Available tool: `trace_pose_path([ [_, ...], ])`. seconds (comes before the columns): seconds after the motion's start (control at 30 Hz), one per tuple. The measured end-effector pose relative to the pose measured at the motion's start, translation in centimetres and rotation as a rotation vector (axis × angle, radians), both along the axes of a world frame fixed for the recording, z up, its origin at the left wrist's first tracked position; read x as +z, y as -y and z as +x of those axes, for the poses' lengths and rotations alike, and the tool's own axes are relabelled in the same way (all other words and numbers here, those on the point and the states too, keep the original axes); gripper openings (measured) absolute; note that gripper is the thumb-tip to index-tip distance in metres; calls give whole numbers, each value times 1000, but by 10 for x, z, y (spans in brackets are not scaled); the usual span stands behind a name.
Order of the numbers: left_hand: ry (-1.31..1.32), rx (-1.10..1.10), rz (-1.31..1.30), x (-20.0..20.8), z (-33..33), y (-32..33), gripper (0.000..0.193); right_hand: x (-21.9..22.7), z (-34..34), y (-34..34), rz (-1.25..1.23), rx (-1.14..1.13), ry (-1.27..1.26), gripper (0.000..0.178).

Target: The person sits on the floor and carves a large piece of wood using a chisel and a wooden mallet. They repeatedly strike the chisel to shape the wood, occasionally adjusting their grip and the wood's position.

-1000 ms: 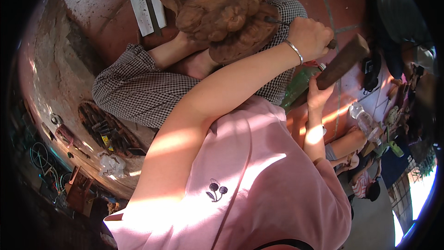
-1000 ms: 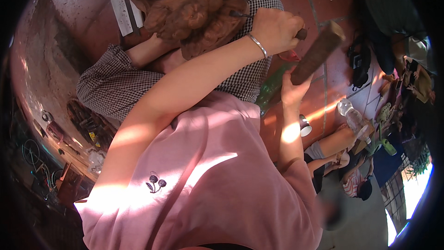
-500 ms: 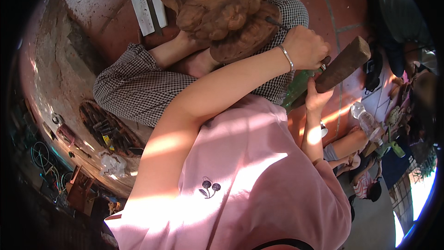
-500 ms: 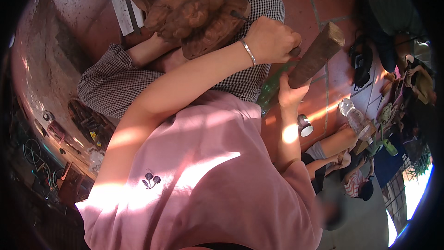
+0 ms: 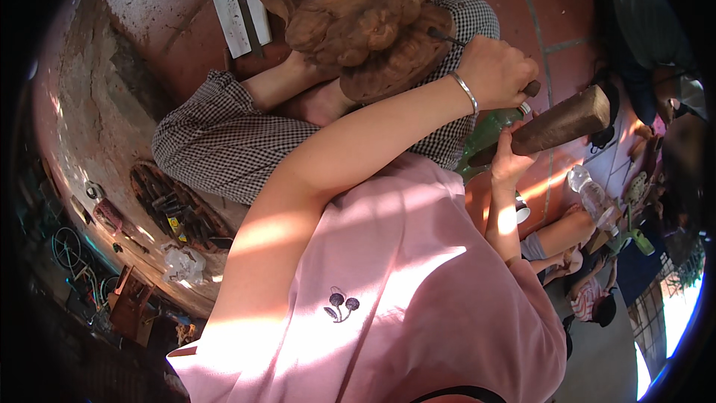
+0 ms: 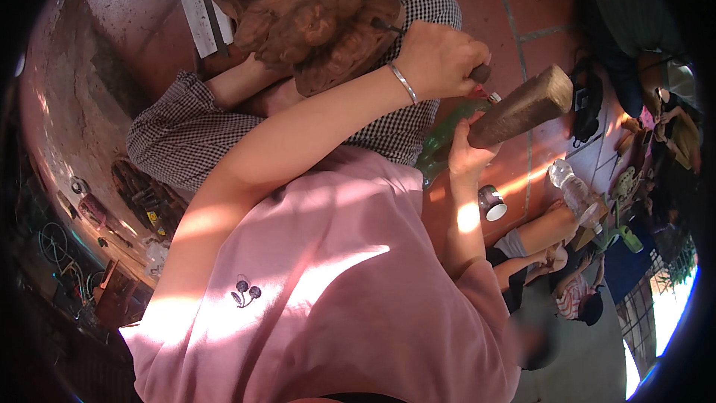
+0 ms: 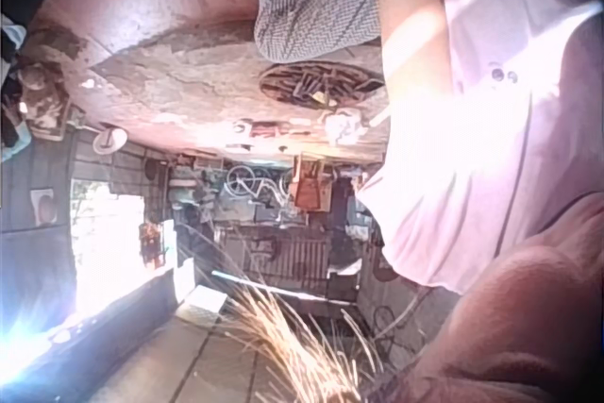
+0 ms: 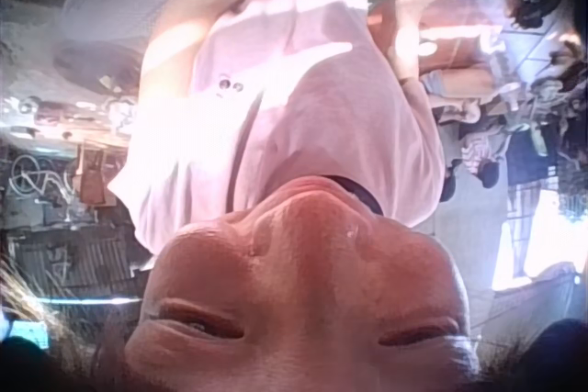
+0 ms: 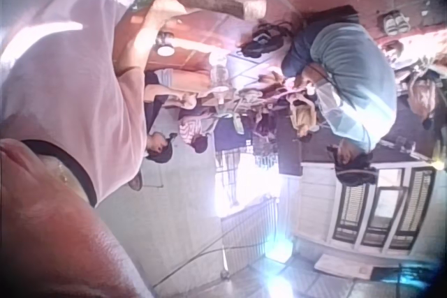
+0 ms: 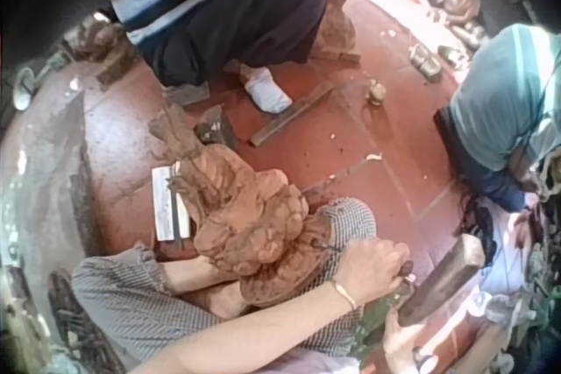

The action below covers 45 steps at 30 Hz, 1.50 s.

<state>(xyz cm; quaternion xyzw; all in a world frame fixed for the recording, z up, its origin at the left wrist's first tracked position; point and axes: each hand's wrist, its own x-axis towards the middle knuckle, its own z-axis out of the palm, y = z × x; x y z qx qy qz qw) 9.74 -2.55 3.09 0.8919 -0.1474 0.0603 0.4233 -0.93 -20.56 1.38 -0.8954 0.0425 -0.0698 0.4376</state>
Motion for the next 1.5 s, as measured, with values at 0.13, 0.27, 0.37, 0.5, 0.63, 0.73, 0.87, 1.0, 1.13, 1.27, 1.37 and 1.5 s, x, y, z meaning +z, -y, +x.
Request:
trace_pose_path([
  [0.13,-39,-18,-15,8,2,-8,16,5,1,-3,-70,-40,-94,52],
  [0.27,2,-7,5,2,1,-5,20,3,-1,-7,24,-12,-34,50],
  [0.37,-23,-22,52,5,0,-6,21,1,3,-4,-113,-14,-45,49],
  [0.5,38,-26,3,-2,-2,-5,23,-20,-9,12,-7,-23,-26,51],
  [0.63,3,-36,-13,6,-2,-13,22,5,1,-2,-82,-40,-114,51],
  [0.73,74,-12,-57,2,-3,-14,15,2,-3,-4,127,9,-83,50],
  [0.87,89,-12,-80,4,-5,-19,9,2,3,-6,-93,-6,-73,49],
  [1.0,162,-9,-166,1,-5,-22,10,-9,-2,-2,-96,89,66,45],
  [1.13,200,-115,-140,2,-7,-27,14,-6,-1,-10,-165,36,8,40],
  [1.27,294,-284,-105,4,-24,-10,17,1,-2,-26,236,2,-13,41],
  [1.37,210,-258,-81,4,-23,-12,19,-2,-2,-20,165,-27,-87,43],
  [1.5,154,-223,-26,1,-18,-22,18,2,0,-26,172,-53,-77,45],
])
